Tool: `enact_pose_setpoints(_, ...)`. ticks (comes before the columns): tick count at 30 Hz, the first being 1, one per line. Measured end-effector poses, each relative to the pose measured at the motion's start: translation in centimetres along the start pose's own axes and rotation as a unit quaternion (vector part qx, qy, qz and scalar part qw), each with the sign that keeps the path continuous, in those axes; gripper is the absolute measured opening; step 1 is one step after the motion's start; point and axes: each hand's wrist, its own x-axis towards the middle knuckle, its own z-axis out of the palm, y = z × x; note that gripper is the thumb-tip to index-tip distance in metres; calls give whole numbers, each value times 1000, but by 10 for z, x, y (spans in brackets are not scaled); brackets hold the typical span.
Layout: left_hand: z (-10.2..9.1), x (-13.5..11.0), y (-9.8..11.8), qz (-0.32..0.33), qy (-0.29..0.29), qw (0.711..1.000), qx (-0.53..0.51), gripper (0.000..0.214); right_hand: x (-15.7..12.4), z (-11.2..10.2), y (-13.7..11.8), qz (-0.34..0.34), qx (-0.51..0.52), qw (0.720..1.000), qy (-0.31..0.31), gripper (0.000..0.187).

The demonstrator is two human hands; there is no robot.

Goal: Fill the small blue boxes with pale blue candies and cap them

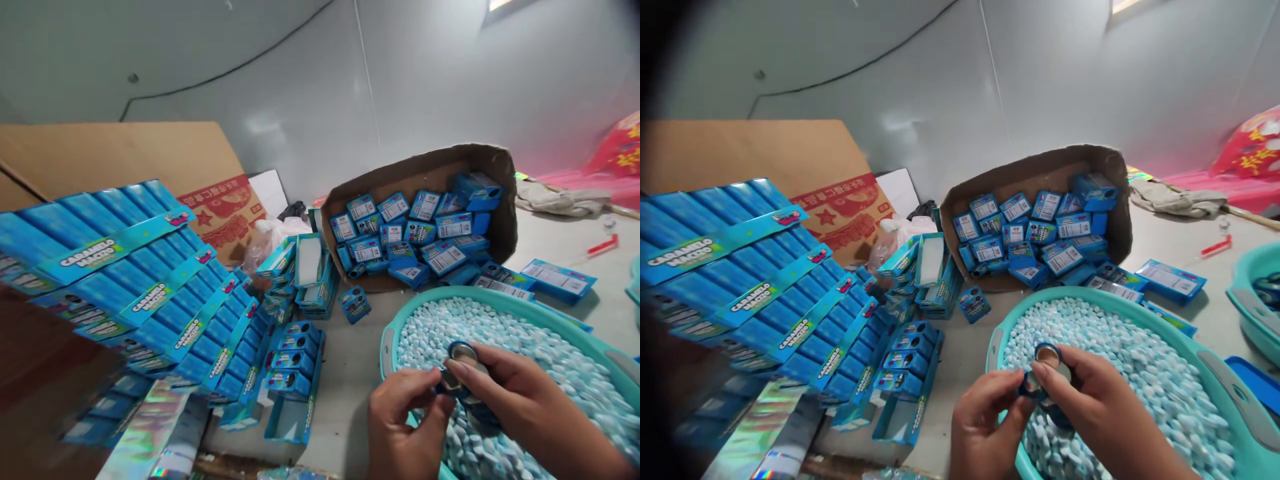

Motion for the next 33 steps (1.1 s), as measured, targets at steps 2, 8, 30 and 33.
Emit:
enact_pose_setpoints(2,0,3,7,42,-10,997,67,24,1,-2,-2,11,5,1000,-8,48)
enact_pose_setpoints(8,-5,17,32,114,-114,973,168,35,-2,-4,-6,28,-33,998,-37,39)
enact_pose_setpoints(30,-229,202,-61,-317,-190,725,580,35,-9,-9,-8,-15,-137,988,67,24)
enact_pose_setpoints(33,-236,214,-63,-376,-247,686,571,34,-10,-9,-11,-7,-141,988,66,24)
